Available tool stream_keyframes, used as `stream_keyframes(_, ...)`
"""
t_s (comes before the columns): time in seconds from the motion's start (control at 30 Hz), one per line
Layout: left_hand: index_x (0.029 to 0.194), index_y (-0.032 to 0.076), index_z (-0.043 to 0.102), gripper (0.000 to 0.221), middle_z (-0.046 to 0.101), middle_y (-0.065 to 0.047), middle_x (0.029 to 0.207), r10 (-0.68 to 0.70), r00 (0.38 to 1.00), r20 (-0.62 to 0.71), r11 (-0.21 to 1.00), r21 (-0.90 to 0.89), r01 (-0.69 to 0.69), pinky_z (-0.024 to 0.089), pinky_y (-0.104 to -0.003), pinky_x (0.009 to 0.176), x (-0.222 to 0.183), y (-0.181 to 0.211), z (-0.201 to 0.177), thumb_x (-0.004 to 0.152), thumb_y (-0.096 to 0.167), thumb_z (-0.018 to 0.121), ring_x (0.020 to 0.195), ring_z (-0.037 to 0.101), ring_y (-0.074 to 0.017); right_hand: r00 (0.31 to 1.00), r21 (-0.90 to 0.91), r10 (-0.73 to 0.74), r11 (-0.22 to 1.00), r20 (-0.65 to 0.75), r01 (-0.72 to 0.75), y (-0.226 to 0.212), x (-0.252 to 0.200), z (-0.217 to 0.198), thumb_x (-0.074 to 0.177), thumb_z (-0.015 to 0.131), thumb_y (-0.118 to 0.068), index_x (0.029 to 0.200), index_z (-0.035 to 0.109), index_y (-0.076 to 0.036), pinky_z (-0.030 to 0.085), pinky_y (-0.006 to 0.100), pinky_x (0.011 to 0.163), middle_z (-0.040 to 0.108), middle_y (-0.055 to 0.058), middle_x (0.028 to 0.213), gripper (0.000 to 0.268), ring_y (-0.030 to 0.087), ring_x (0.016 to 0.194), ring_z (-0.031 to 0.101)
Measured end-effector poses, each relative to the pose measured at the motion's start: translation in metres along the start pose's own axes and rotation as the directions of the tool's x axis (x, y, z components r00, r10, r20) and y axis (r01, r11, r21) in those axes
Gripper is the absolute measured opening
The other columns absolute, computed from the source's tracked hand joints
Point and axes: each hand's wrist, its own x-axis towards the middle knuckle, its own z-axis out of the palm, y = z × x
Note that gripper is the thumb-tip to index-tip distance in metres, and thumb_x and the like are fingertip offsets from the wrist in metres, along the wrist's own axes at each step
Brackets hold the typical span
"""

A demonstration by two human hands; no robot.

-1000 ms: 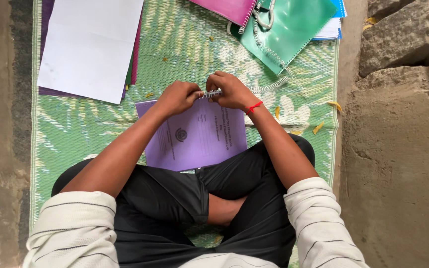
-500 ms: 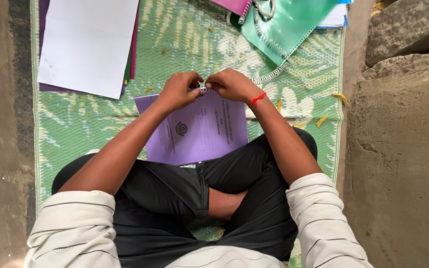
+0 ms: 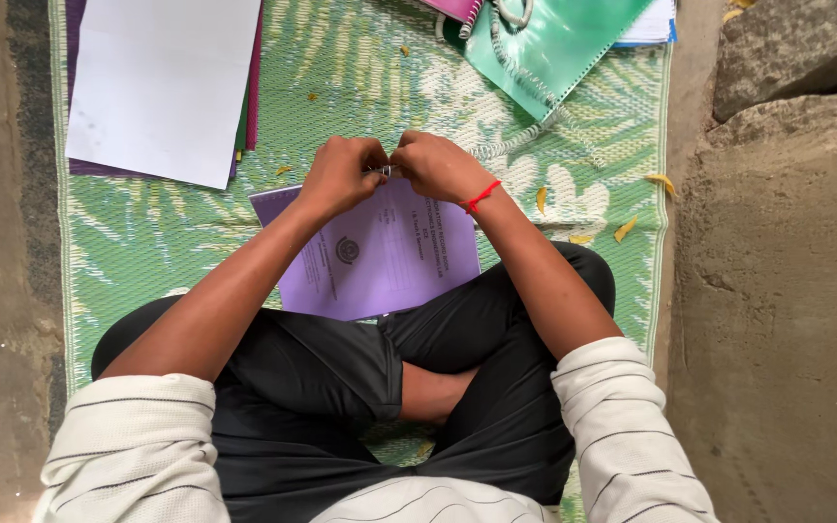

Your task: The person assembles a spiral notebook by hand, threading a plastic coil through the punched holes of paper sheets and covers while sitting on the floor. They move aside different colored covers and stacks of paper during the process.

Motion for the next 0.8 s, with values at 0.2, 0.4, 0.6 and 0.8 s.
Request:
stream_keyframes(0.2,0.110,0.002,0.072,0.025,0.073,-0.023,0.090,0.062,0.998,0.024,0.996,0.065,-0.063,0.053,-0.050,0.075,0.009,-0.013,0.005,0.087,0.012,0.075,0.084,0.070,-0.0409,0.987,-0.100,0.133,0.987,0.088,-0.124,-0.003,0.004,0.004,0.083,0.079,-0.008,0.088,0.071,-0.003,0.054,0.051,0.074,0.068,0.016,0.088,0.011,0.039,0.086,0.067)
stream_keyframes(0.4,0.104,0.006,0.078,0.020,0.073,-0.022,0.087,0.035,0.988,0.150,0.993,0.108,-0.052,0.053,-0.051,0.076,0.007,-0.026,0.005,0.085,0.012,0.073,0.084,0.070,-0.0417,0.999,-0.120,0.052,0.991,-0.007,-0.053,-0.025,0.007,0.006,0.066,0.086,-0.010,0.097,0.072,-0.003,0.053,0.050,0.072,0.066,0.016,0.091,0.034,0.040,0.090,0.065)
stream_keyframes(0.6,0.108,0.007,0.076,0.028,0.076,-0.017,0.086,0.047,0.997,0.056,0.998,0.045,-0.050,0.057,-0.046,0.078,0.007,-0.016,-0.002,0.080,0.004,0.073,0.083,0.074,-0.0344,0.993,-0.143,0.117,0.983,-0.001,-0.116,-0.014,0.003,0.014,0.081,0.081,-0.015,0.091,0.074,-0.007,0.054,0.049,0.075,0.066,0.014,0.093,0.014,0.037,0.089,0.067)
stream_keyframes(0.8,0.104,0.007,0.076,0.025,0.077,-0.015,0.087,0.038,0.999,-0.004,0.999,0.012,-0.038,0.058,-0.044,0.077,-0.002,-0.012,0.006,0.080,0.001,0.072,0.082,0.075,-0.0319,0.988,0.023,0.036,0.999,0.150,-0.040,0.019,-0.003,0.034,0.077,0.069,0.000,0.099,0.074,-0.006,0.054,0.049,0.073,0.069,0.018,0.088,0.023,0.039,0.083,0.067)
